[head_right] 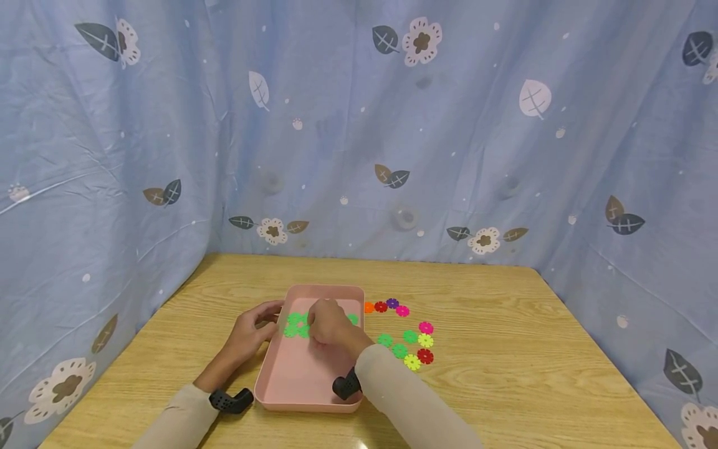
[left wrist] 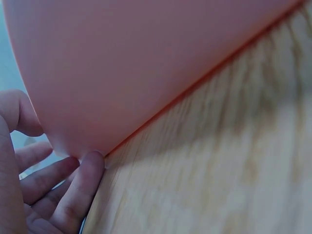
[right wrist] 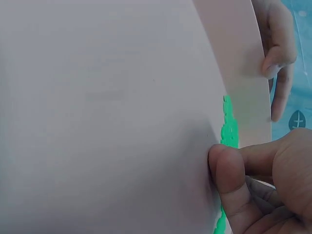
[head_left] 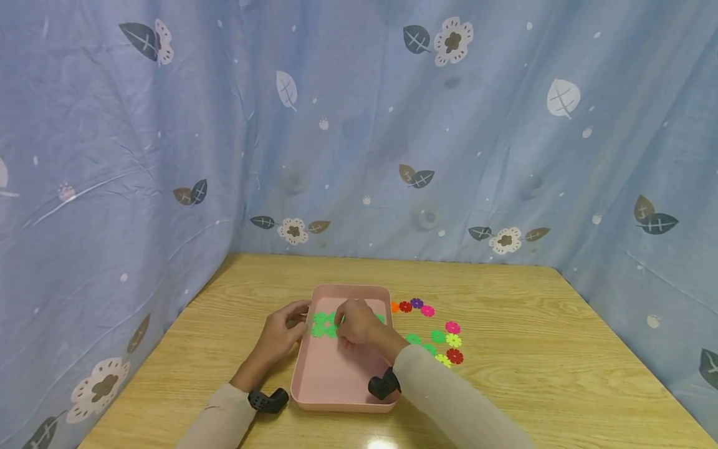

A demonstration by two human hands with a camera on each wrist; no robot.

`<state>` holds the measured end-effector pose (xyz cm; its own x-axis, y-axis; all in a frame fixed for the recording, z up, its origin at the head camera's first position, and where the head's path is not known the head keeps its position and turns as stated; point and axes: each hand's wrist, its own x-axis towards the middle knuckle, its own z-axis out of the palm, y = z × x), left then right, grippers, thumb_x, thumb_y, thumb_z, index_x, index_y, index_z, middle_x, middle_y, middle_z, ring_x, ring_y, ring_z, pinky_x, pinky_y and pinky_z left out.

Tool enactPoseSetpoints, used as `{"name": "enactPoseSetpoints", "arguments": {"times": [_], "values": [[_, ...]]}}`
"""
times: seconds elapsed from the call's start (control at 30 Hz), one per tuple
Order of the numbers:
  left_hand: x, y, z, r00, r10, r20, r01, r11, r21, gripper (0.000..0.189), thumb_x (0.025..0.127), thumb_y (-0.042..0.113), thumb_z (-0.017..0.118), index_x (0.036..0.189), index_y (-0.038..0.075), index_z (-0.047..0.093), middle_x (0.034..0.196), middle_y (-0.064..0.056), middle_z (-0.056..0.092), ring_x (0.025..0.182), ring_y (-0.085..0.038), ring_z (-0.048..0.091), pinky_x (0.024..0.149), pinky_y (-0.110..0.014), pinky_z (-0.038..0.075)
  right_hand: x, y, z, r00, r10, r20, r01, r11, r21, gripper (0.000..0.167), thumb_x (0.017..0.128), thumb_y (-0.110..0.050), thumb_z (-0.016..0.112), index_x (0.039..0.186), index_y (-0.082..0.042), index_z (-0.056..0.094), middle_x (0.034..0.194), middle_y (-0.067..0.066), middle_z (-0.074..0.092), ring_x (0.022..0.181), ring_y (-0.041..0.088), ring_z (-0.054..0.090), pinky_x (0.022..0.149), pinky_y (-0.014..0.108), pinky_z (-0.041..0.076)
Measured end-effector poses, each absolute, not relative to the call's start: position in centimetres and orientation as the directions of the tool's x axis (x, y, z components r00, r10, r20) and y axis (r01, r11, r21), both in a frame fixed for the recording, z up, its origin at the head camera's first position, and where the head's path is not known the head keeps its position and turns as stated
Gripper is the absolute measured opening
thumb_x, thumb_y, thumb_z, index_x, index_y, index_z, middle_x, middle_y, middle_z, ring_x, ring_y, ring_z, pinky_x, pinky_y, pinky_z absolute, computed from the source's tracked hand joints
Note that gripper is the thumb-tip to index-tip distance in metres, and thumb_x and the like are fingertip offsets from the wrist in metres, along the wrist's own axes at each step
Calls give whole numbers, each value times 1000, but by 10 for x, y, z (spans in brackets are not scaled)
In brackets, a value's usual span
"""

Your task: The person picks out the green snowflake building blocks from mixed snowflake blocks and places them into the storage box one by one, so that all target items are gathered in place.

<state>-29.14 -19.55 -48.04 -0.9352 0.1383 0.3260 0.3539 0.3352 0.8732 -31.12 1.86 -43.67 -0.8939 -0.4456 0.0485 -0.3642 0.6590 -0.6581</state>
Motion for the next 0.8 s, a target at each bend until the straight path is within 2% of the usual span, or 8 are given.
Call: {"name": "enactPoseSetpoints", "arguments": {"times": [0.3, 0.5, 0.63, 0.8], "values": [[-291, -196, -481, -935, 129, 331, 356, 348, 867, 50, 87, 1, 59, 137, 4, 61, 124, -16, 68, 107, -30, 68, 65, -28, 58, -311, 27, -432, -904, -426, 40, -328, 629, -705, 13, 87, 4, 65, 99, 4, 70, 54, 4, 65, 44, 17, 64, 54, 28, 56], [-289, -194, -482, -934, 134, 333, 359, 352, 865, 49, 88, 2, 59, 137, 5, 62, 122, -16, 69, 106, -30, 68, 64, -29, 59, -309, 42, -426, -894, -443, 71, -362, 618, -698, 18, 91, -2, 69, 106, 7, 69, 68, 4, 66, 50, 15, 66, 57, 28, 57], [-287, -193, -482, -931, 135, 339, 365, 354, 861, 49, 88, 3, 59, 136, 5, 62, 122, -16, 69, 105, -30, 69, 64, -29, 59, -309, 58, -420, -882, -460, 98, -377, 568, -731, 19, 91, 3, 66, 109, 11, 66, 71, 16, 67, 51, 21, 67, 52, 29, 57], [-285, -193, -482, -928, 133, 348, 372, 358, 856, 47, 89, 1, 59, 136, 5, 62, 120, -18, 70, 105, -32, 69, 64, -29, 59, -308, 82, -405, -893, -443, 83, -340, 541, -770, 21, 94, 1, 62, 112, 11, 65, 80, 26, 69, 51, 24, 66, 47, 28, 54]]}}
